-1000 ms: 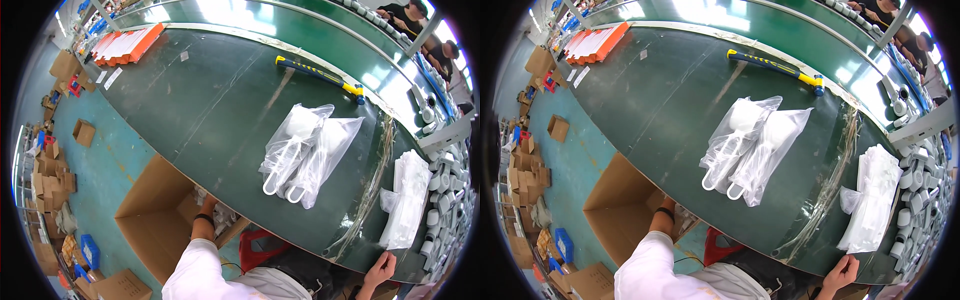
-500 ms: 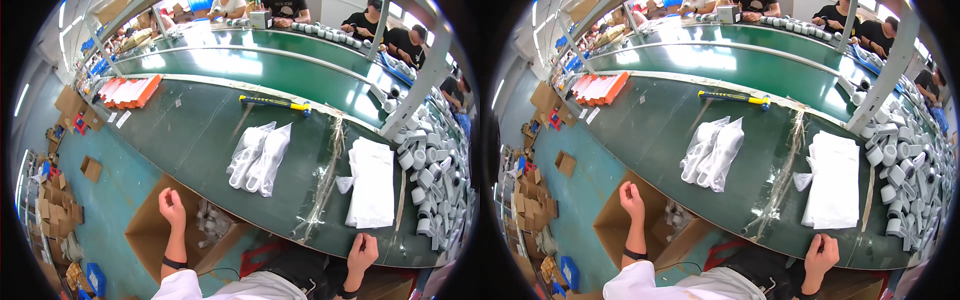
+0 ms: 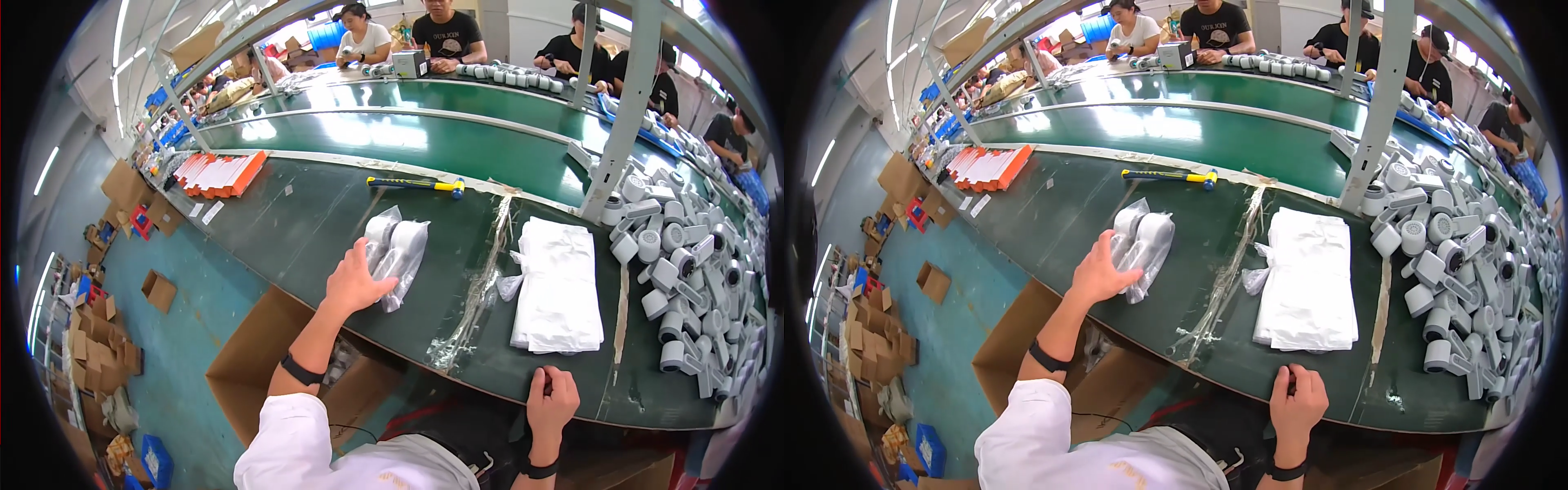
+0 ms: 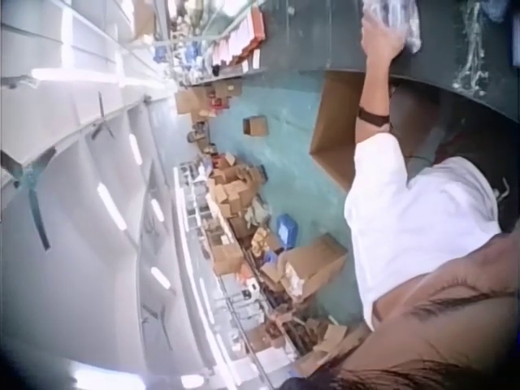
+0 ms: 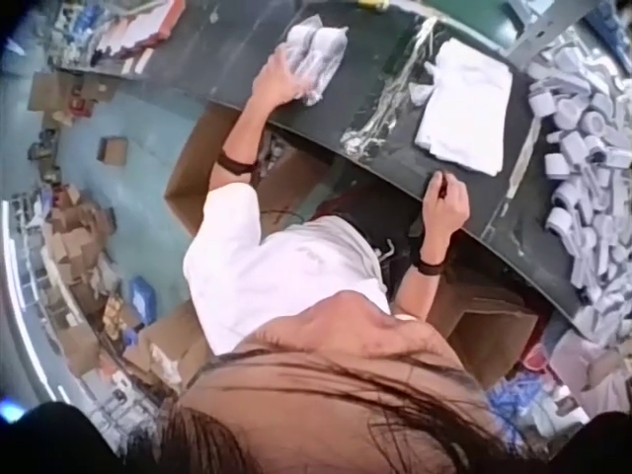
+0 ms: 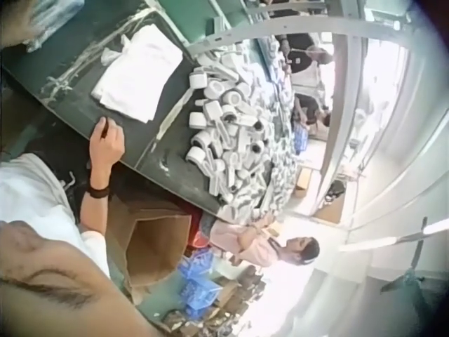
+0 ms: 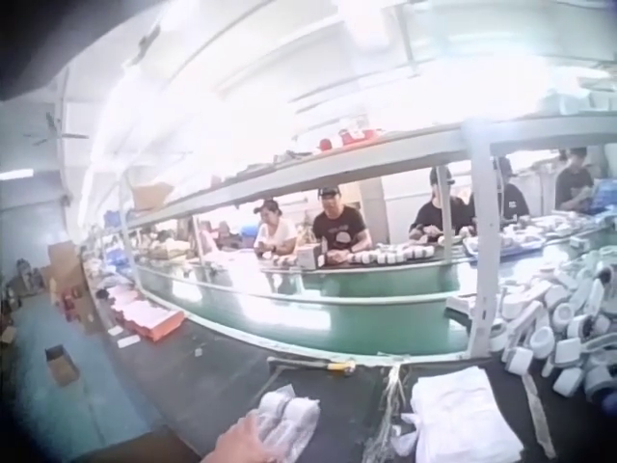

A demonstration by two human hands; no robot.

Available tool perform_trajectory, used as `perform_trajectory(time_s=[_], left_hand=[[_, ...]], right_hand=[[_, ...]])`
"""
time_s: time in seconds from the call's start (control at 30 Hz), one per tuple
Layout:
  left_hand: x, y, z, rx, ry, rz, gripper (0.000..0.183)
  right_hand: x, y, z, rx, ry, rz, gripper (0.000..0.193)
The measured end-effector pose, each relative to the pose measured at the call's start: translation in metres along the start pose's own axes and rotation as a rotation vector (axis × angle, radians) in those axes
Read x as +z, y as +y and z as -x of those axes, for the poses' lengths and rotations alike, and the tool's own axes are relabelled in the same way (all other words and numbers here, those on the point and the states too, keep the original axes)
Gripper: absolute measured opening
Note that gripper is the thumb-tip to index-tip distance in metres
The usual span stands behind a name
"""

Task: The person picks up a handheld fan, slides it into a plastic bag by hand, and places the bagged fan on the table. After repeating this for several fans, the person gathers the bagged fans and drops them into a cardboard box.

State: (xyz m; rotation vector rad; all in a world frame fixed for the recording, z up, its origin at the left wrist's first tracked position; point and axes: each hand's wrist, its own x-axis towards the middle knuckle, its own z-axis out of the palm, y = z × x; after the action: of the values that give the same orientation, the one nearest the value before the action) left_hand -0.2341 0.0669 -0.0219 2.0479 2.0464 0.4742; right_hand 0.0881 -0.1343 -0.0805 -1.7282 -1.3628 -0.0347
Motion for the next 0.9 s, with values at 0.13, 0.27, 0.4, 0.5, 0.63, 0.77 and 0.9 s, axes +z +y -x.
perform_trajectory(time_s=[0.13,0.27,0.4,0.5,0.63,0.77,0.9], left_hand=[[0.019,-0.015,0.012,0.100,0.076,0.005,0.066],[0.030,-0.015,0.014,0.115,0.137,-0.095,0.050],[0.022,-0.035,0.015,0.155,0.254,0.022,0.043],[0.000,-0.064,0.039,0.104,0.291,0.060,0.046],[-0.026,-0.108,0.095,0.038,0.523,-0.002,0.045],[-0.023,-0.182,0.144,-0.068,0.709,-0.021,0.042],[0.050,-0.273,0.195,-0.480,0.752,0.054,0.041]], right_hand=[[0.000,0.003,0.000,-0.023,-0.012,0.010,0.008],[0.002,0.004,0.001,-0.027,-0.036,0.010,0.008],[0.001,0.006,0.002,-0.006,-0.048,0.003,0.008],[0.001,0.003,0.003,0.052,-0.083,-0.028,0.010],[0.006,0.006,0.005,0.028,-0.075,0.027,0.011],[0.006,0.007,0.007,0.027,-0.071,0.112,0.012],[0.010,0.009,0.007,0.001,-0.052,0.128,0.010]])
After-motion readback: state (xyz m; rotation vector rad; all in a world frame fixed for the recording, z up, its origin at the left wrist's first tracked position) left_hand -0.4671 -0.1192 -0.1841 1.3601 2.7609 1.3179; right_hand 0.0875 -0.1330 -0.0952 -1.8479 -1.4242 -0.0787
